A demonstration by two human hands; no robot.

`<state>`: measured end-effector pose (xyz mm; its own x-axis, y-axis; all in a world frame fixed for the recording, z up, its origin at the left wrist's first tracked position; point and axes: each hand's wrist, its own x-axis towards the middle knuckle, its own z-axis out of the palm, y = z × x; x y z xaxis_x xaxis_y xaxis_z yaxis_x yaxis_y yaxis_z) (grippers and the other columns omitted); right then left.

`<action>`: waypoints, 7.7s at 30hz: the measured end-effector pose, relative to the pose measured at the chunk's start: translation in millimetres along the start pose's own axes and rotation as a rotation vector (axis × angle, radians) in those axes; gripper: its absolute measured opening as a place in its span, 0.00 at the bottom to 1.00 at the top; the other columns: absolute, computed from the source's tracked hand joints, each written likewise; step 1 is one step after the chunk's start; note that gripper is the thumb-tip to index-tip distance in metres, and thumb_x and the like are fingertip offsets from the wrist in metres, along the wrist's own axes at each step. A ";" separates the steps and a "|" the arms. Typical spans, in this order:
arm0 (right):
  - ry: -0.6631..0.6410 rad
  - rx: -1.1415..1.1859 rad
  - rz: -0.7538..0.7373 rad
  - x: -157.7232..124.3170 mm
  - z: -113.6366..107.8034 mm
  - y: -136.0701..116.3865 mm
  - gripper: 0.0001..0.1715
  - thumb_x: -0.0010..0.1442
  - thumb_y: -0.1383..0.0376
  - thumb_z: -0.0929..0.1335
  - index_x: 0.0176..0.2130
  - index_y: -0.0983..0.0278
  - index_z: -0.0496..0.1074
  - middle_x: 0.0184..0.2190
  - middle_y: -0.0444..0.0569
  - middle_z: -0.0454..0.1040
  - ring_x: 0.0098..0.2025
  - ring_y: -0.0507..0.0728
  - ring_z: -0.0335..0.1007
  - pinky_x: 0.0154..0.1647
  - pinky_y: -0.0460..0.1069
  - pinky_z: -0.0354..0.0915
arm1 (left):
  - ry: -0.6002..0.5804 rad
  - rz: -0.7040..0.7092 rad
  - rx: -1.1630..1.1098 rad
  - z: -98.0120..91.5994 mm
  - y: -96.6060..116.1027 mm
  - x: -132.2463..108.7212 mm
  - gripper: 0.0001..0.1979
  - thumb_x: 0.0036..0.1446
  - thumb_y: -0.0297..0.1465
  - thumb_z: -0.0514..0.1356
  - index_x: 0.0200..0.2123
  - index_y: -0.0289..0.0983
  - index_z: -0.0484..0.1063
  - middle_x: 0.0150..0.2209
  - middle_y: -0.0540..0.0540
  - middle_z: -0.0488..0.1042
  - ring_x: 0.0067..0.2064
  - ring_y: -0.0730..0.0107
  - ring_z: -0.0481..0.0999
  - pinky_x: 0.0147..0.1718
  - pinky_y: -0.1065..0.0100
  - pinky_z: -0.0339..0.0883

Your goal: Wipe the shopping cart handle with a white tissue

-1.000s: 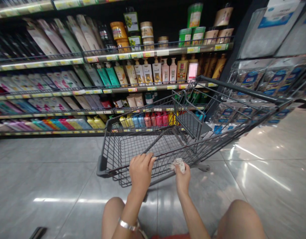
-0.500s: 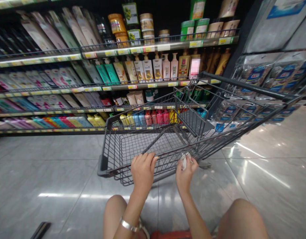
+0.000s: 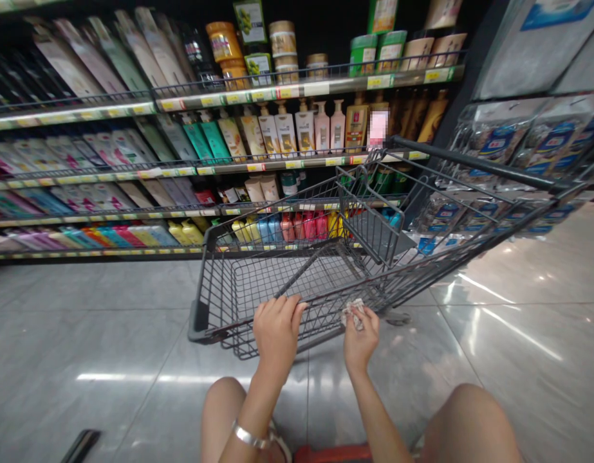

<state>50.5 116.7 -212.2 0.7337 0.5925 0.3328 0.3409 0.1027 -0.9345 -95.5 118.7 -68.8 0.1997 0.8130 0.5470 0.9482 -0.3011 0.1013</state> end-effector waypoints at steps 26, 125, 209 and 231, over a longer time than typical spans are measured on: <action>-0.035 0.106 0.028 -27.3 19.2 -34.0 0.08 0.59 0.64 0.64 0.37 0.64 0.70 0.37 0.51 0.68 0.44 0.56 0.68 0.47 0.55 0.65 | -0.002 0.012 0.057 3.9 2.1 3.0 0.15 0.64 0.38 0.49 0.35 0.38 0.73 0.26 0.48 0.73 0.31 0.64 0.69 0.32 0.64 0.54; 0.018 0.116 -0.524 -3.6 12.3 -94.2 0.18 0.58 0.76 0.64 0.46 0.61 0.68 0.42 0.51 0.65 0.45 0.56 0.66 0.44 0.54 0.67 | -0.003 -0.162 -0.166 -25.4 -51.9 -32.2 0.19 0.65 0.34 0.43 0.38 0.37 0.73 0.28 0.47 0.72 0.34 0.65 0.69 0.37 0.61 0.53; -0.078 0.454 1.288 -93.7 50.4 33.0 0.17 0.36 0.74 0.69 0.20 0.60 0.56 0.12 0.35 0.67 0.17 0.52 0.68 0.20 0.48 0.69 | 0.138 -0.098 0.005 -0.1 -16.5 -33.8 0.13 0.56 0.32 0.54 0.43 0.36 0.72 0.31 0.46 0.66 0.36 0.62 0.64 0.44 0.58 0.51; -0.176 0.674 1.152 -59.7 44.6 -60.7 0.25 0.34 0.63 0.76 0.23 0.61 0.57 0.18 0.38 0.71 0.22 0.52 0.71 0.29 0.50 0.74 | 0.008 0.049 0.137 -11.3 -28.2 -29.5 0.17 0.59 0.29 0.55 0.52 0.35 0.68 0.35 0.43 0.71 0.39 0.61 0.66 0.41 0.60 0.55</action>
<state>-40.3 110.7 -180.9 0.3027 0.6962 -0.6510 -0.8047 -0.1794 -0.5660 -130.9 97.6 -78.4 0.2457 0.7947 0.5550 0.9622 -0.2692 -0.0405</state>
